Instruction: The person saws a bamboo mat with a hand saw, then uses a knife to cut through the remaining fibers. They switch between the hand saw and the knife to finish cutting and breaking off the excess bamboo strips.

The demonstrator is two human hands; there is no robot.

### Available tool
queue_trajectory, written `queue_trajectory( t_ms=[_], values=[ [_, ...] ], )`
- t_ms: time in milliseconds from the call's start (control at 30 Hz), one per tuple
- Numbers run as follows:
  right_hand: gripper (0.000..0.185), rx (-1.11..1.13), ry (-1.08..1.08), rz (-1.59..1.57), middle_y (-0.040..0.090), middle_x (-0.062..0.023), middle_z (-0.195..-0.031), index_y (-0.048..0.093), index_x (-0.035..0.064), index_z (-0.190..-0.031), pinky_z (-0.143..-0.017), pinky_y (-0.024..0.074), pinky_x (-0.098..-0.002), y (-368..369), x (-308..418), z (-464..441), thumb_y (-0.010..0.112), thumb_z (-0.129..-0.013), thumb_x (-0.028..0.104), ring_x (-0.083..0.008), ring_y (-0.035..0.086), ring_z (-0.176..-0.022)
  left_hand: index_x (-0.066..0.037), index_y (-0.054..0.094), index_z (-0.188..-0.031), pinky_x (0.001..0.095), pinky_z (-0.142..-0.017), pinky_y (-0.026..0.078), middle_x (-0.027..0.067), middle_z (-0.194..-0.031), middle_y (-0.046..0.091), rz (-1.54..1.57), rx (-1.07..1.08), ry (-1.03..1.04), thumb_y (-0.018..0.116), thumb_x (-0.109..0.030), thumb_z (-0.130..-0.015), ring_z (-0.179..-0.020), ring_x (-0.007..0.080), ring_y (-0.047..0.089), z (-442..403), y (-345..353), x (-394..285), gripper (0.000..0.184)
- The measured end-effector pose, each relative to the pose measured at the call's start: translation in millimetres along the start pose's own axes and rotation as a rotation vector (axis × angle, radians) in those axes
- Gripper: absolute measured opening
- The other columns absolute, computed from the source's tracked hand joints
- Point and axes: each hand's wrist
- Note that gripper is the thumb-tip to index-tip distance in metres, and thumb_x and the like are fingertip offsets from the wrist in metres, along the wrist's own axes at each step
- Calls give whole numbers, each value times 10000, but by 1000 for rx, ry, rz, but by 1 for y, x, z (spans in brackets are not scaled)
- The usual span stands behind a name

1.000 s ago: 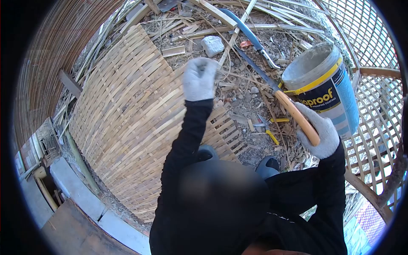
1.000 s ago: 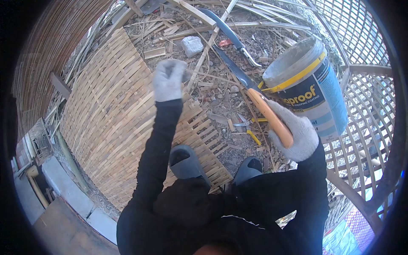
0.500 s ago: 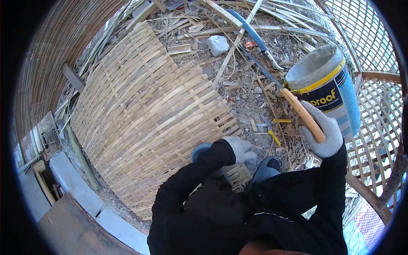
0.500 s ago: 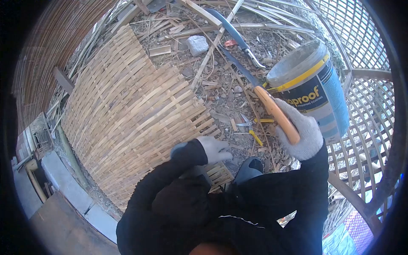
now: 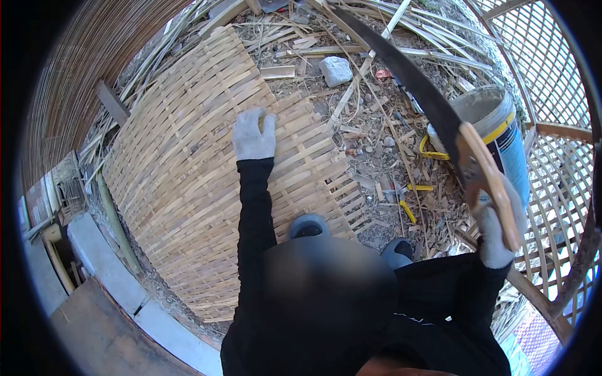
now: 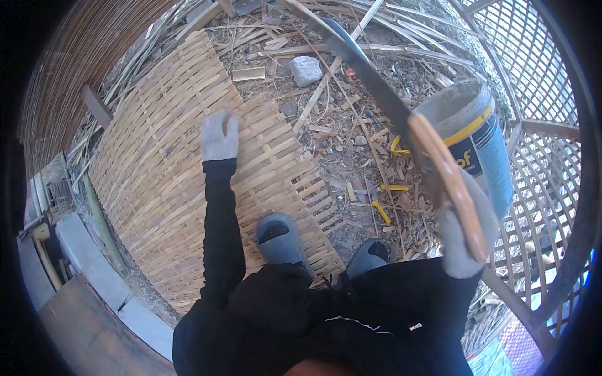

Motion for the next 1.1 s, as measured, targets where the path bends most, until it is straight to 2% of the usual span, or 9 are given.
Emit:
queue_trajectory(
  t_ms=[200,300,433,700,733,833,867,1000,1100],
  values=[
    [483,184,-5,-216,775,-129,-1212,665,-65,-1438,-952,583,-342,101,24,-7,729,-1006,140,-182,726,-1071,-108,755,-1145,529,-1191,398,94,-1248,706,-206,-191,43,815,-285,-924,-1279,328,607,1,49,14,290],
    [488,158,166,-403,783,-145,-1229,627,-73,-1472,-985,588,-339,163,13,19,712,-998,7,-177,743,-1115,-106,773,-1138,515,-1109,458,118,-1223,708,-135,-210,23,815,-272,-936,-1229,354,627,-2,38,3,265],
    [523,120,92,-347,772,-200,-1289,616,-61,-1491,-997,591,-360,216,3,37,739,-994,49,-243,766,-1159,-92,772,-1068,512,-1099,460,118,-1190,713,-131,-208,0,803,-251,-938,-1216,352,630,-4,41,7,207],
    [577,150,45,-257,751,-245,-1333,606,-47,-1505,-995,602,-397,231,-14,63,764,-960,58,-315,779,-1188,-88,766,-1039,506,-1088,461,131,-1161,718,-175,-114,-122,814,-296,-923,-1197,355,638,-4,34,-3,243],
    [598,160,-33,-207,748,-255,-1331,604,-48,-1504,-967,616,-404,232,-17,66,772,-940,57,-350,789,-1165,-89,767,-1040,507,-1086,461,130,-1159,718,-181,-114,-122,816,-309,-922,-1195,354,638,-4,35,-2,254],
    [624,203,5,-193,741,-263,-1340,606,-44,-1503,-933,628,-409,227,-20,80,789,-917,70,-370,795,-1142,-93,768,-1043,511,-1081,460,128,-1146,717,-193,-118,-133,822,-345,-918,-1183,353,640,-5,36,0,286],
    [639,187,-109,-138,751,-261,-1324,606,-37,-1506,-912,637,-414,227,-26,83,794,-909,90,-378,804,-1113,-94,769,-1043,513,-1080,460,127,-1136,719,-194,-116,-141,825,-355,-916,-1177,353,641,-5,36,-1,296],
    [616,255,10,-156,786,-260,-1221,623,-38,-1490,-883,646,-419,214,-38,103,779,-916,120,-387,818,-1055,-97,773,-1037,504,-1071,466,125,-1118,725,-227,-90,-163,834,-388,-908,-1167,350,640,-7,35,-2,325],
    [619,228,-37,-224,790,-263,-1190,622,-40,-1491,-851,646,-409,219,-50,100,781,-917,128,-382,824,-1017,-107,760,-1039,524,-1058,465,130,-1142,700,-222,-37,-206,853,-415,-885,-1182,363,631,-10,39,2,356]
  ],
)
Point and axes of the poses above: each hand's wrist, its own z-axis away from the middle knuckle, its own y-axis out of the palm, x = y × z
